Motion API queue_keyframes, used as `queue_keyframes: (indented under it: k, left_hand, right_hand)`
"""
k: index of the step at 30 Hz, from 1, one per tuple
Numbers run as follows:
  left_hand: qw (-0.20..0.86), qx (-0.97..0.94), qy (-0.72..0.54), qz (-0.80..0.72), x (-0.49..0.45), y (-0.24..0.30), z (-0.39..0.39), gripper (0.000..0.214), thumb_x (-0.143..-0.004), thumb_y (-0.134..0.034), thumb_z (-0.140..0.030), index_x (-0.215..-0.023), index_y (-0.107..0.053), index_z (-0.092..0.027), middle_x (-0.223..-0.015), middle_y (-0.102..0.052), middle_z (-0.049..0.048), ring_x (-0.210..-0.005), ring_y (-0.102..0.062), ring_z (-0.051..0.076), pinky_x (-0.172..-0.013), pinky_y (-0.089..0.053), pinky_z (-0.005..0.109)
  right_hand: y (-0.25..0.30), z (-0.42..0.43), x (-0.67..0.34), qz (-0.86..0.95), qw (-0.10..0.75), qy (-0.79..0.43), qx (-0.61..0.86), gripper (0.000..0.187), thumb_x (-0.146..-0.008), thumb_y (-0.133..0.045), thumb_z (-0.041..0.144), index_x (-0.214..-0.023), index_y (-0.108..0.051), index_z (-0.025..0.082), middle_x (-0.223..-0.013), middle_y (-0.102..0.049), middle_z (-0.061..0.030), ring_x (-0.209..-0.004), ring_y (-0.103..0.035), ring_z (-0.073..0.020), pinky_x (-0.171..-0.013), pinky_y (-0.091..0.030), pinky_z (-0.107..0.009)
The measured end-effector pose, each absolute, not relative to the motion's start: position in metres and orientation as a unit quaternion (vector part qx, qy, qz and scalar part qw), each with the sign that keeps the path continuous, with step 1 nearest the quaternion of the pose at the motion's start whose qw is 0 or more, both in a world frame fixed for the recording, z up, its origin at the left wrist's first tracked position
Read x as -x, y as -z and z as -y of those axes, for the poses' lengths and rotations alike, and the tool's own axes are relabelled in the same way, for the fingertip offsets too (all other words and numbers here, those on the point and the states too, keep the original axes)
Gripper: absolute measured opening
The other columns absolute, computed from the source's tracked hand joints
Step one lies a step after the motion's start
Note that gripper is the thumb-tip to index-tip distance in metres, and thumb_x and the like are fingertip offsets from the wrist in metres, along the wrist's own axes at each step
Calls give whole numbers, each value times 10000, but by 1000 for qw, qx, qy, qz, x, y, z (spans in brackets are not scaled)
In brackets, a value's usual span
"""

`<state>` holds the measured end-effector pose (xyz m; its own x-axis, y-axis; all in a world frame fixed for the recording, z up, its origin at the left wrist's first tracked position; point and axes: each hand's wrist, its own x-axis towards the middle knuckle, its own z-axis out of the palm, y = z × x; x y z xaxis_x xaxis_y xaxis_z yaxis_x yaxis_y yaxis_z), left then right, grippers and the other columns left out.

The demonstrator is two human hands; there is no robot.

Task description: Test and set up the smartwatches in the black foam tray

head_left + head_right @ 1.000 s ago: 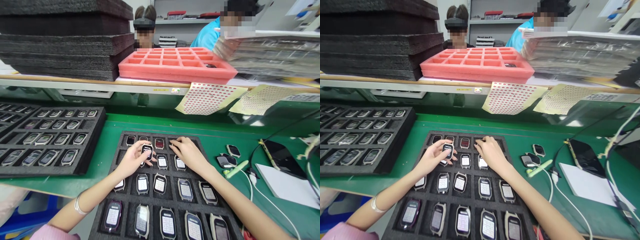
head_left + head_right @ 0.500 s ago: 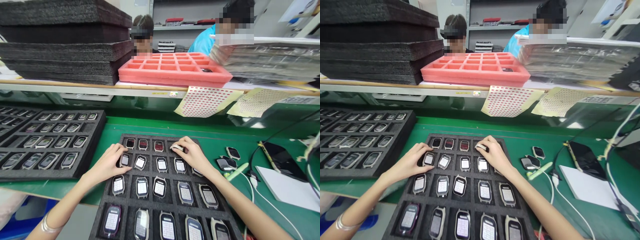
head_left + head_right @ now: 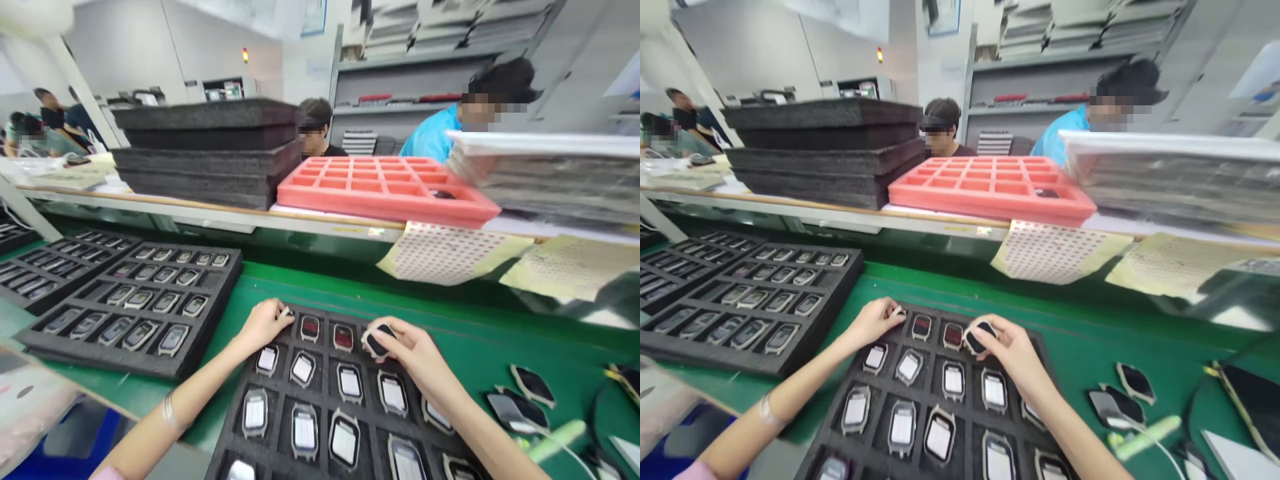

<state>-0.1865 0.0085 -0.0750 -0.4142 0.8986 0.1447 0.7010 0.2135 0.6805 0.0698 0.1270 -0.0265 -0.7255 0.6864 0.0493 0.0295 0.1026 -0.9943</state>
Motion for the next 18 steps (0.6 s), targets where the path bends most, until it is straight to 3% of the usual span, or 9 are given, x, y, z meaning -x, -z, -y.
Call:
queue_keyframes:
  k: [2, 4, 7, 9, 11, 13, 15, 18]
  left_hand:
    - [166, -525, -397, -734, 184, 70, -10, 301, -817, -552, -420, -651, -583, -171, -632, -576, 37, -655, -574, 215, -660, -429, 318]
    - [174, -528, -458, -694, 175, 60, -17, 371, -837, -497, -499, -717, -590, -161, -744, -613, 68, -758, -605, 227, -696, -456, 321]
    - [252, -512, -554, -606, 156, 33, -30, 425, -914, -335, -522, -903, -548, -156, -803, -624, 62, -721, -642, 193, -668, -492, 313]
    - [388, -429, -655, -486, 141, 11, -33, 386, -875, -469, -514, -1000, -531, -155, -800, -611, 44, -656, -635, 167, -638, -497, 302]
    - [456, -368, -704, -403, 130, -9, -31, 420, -801, -615, -481, -1041, -549, -143, -763, -589, 32, -580, -590, 137, -519, -456, 246]
    - [477, -347, -718, -369, 123, -23, -29, 429, -780, -653, -453, -1058, -570, -137, -756, -568, 29, -556, -546, 115, -424, -377, 198]
    - [487, -345, -714, -367, 119, -28, -26, 419, -783, -663, -416, -1080, -575, -134, -757, -548, 23, -571, -526, 104, -413, -349, 183]
    - [460, -384, -682, -418, 117, -25, -23, 445, -785, -670, -354, -1150, -540, -137, -664, -495, -27, -498, -456, 71, -428, -334, 184]
  right_hand:
    - [18, -125, -70, 682, 256, -645, 232, 333, -806, -687, 484, -808, -616, 159, -847, -652, -84, -745, -638, -220, -635, -534, -298]
    - [7, -125, -67, 661, 250, -674, 216, 338, -798, -693, 485, -828, -598, 163, -889, -647, -90, -686, -652, -212, -526, -525, -272]
    - [-15, -126, -61, 659, 289, -660, 216, 348, -792, -708, 457, -927, -600, 155, -819, -649, -87, -420, -502, -99, -318, -315, -160]
    - [-29, -125, -58, 656, 328, -643, 221, 410, -781, -726, 441, -1053, -597, 164, -839, -655, -91, -366, -360, -46, -303, -215, -148]
    - [-39, -124, -58, 641, 344, -654, 207, 502, -790, -720, 437, -1195, -556, 190, -926, -649, -108, -400, -353, -57, -312, -245, -163]
    - [-44, -122, -59, 617, 334, -690, 177, 554, -827, -690, 418, -1305, -486, 224, -1038, -620, -123, -501, -444, -105, -353, -345, -191]
    - [-43, -119, -62, 599, 316, -721, 150, 553, -863, -665, 376, -1354, -442, 253, -1093, -593, -120, -636, -510, -149, -434, -430, -219]
    - [-39, -116, -64, 599, 307, -728, 128, 471, -889, -650, 334, -1325, -490, 254, -1060, -590, -104, -646, -516, -137, -486, -449, -221]
